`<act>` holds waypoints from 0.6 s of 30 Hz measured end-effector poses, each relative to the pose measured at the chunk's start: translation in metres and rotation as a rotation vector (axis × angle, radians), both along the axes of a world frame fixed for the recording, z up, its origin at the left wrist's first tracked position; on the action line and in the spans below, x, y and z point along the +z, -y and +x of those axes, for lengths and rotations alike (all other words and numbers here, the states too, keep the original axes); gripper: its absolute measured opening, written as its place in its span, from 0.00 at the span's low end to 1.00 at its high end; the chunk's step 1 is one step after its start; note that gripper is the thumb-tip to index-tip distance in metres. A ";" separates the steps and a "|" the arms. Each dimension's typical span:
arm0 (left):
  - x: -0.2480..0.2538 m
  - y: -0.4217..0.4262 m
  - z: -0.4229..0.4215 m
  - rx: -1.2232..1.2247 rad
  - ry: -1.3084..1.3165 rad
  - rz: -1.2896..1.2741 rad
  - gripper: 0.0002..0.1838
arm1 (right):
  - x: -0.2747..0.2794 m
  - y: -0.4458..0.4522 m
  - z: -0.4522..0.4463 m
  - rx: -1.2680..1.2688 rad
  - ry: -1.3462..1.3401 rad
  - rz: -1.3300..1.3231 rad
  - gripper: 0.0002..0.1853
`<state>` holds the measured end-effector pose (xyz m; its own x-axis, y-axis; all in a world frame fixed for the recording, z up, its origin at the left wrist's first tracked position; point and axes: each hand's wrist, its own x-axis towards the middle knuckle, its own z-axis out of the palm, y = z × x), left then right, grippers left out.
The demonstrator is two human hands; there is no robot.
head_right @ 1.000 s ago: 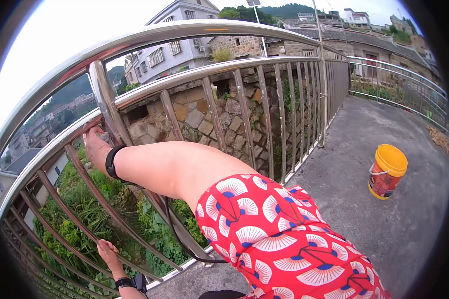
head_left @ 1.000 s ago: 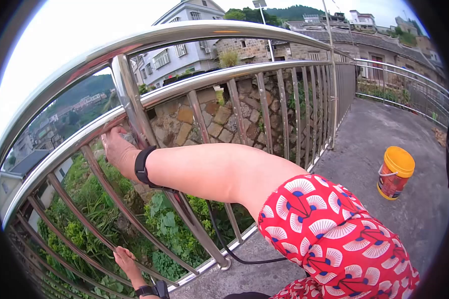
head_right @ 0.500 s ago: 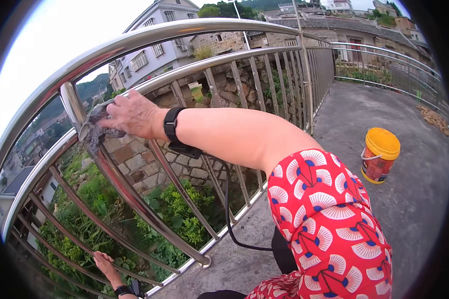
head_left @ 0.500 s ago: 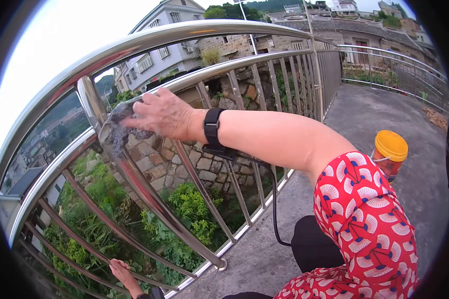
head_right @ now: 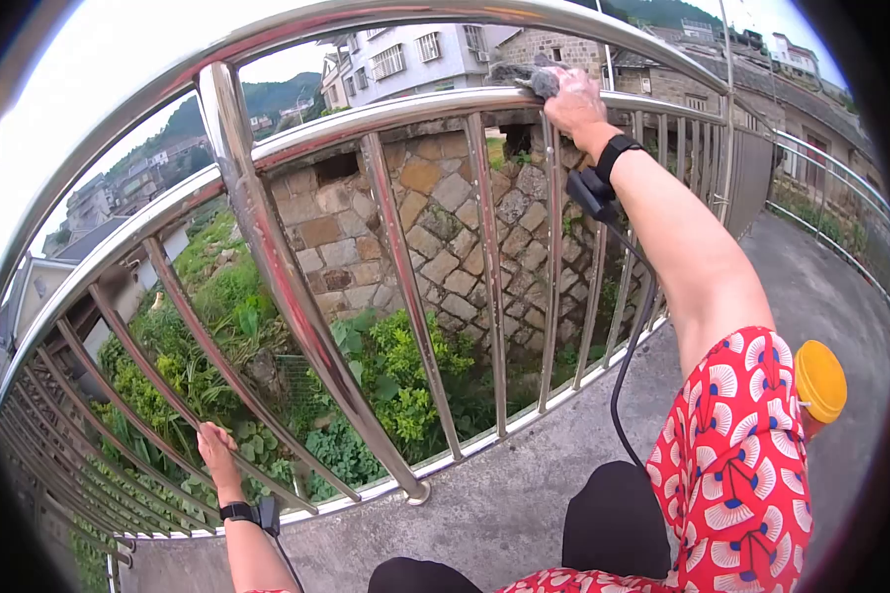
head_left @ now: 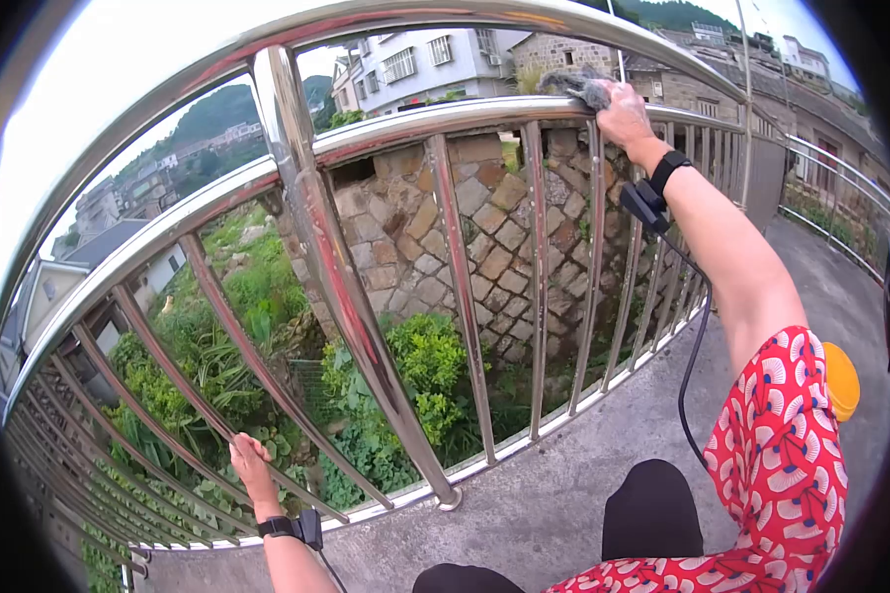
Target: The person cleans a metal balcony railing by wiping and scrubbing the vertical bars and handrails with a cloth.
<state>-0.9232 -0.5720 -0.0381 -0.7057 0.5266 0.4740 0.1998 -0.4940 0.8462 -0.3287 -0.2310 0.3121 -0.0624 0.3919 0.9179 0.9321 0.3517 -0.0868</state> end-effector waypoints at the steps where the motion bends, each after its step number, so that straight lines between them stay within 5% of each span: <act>1: 0.000 0.000 -0.001 0.005 -0.013 0.003 0.20 | 0.011 0.000 -0.007 0.062 0.131 0.055 0.27; 3: 0.004 0.003 0.005 0.029 -0.001 -0.022 0.20 | 0.043 0.039 -0.032 0.344 0.455 -0.184 0.28; 5: 0.006 0.001 0.006 0.026 0.081 0.005 0.20 | 0.056 0.045 -0.067 0.463 0.386 -0.226 0.31; 7: 0.004 0.001 0.007 0.052 0.070 -0.010 0.21 | 0.059 0.108 -0.114 0.619 0.518 -0.386 0.21; 9: 0.004 -0.001 0.008 0.091 0.023 0.036 0.21 | 0.073 0.092 -0.155 0.949 0.617 -0.539 0.25; 11: 0.000 -0.003 0.007 0.085 0.050 0.046 0.21 | 0.062 0.132 -0.184 0.974 0.185 -0.831 0.27; 12: -0.004 -0.003 0.003 0.065 0.041 0.030 0.20 | 0.061 0.099 -0.182 1.279 0.450 -0.709 0.28; 14: -0.004 -0.001 0.001 0.139 0.063 0.002 0.18 | 0.067 0.121 -0.172 0.795 0.601 -0.553 0.28; 15: -0.008 0.002 -0.006 0.107 0.013 -0.065 0.18 | 0.058 0.145 -0.171 0.757 0.542 -0.485 0.19; 16: -0.011 0.006 -0.010 0.153 -0.141 -0.170 0.19 | 0.056 0.117 -0.182 0.738 0.468 -0.496 0.33; 18: -0.005 0.005 0.002 0.325 -0.201 -0.232 0.25 | 0.035 0.075 -0.175 0.793 0.391 -0.086 0.32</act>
<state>-0.9214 -0.5766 -0.0432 -0.7579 0.4011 0.5145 0.4854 -0.1803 0.8555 -0.5040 -0.3056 0.3467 -0.6474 0.1669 0.7436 0.3858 0.9133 0.1308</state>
